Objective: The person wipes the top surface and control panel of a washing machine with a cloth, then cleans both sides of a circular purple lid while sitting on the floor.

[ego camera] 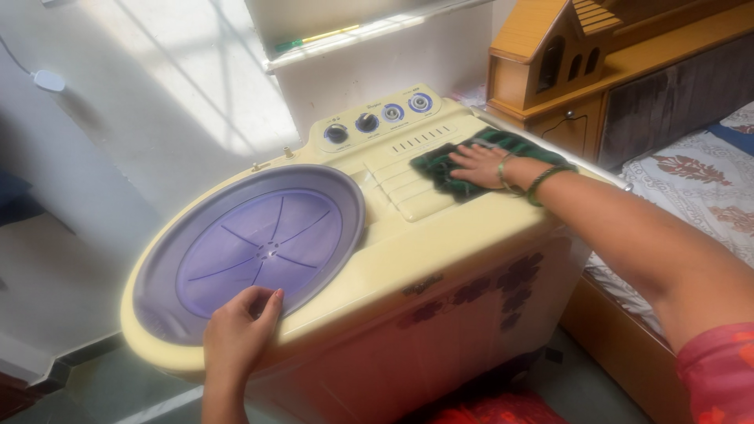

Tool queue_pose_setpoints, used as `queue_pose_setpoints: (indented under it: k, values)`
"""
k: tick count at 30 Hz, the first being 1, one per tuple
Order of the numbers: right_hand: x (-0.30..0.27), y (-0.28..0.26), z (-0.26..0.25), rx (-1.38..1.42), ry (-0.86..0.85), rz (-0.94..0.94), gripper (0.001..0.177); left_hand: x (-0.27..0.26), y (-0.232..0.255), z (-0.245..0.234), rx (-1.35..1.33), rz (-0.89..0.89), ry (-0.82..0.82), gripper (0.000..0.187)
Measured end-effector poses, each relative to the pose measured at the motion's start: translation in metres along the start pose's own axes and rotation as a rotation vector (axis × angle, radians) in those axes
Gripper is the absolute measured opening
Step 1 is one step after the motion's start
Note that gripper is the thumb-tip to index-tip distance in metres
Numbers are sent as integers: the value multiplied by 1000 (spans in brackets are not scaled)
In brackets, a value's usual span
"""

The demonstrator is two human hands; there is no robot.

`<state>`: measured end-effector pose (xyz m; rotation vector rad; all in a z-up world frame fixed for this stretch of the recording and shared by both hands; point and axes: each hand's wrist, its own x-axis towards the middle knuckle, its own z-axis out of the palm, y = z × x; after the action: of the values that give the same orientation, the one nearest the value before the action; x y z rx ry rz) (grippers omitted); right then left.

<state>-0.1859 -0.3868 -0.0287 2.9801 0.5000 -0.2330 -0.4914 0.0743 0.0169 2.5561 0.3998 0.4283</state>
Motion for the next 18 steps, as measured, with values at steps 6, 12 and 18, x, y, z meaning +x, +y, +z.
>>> queue_pose_setpoints:
  k: [6, 12, 18]
  values:
    - [-3, 66, 12, 197, 38, 297, 81, 1, 1, 4, 67, -19, 6, 36]
    - [59, 73, 6, 359, 106, 482, 85, 8, 2, 10, 94, -31, -18, 33]
    - [138, -26, -16, 290, 95, 378, 83, 20, 3, 17, 164, -158, -71, 30]
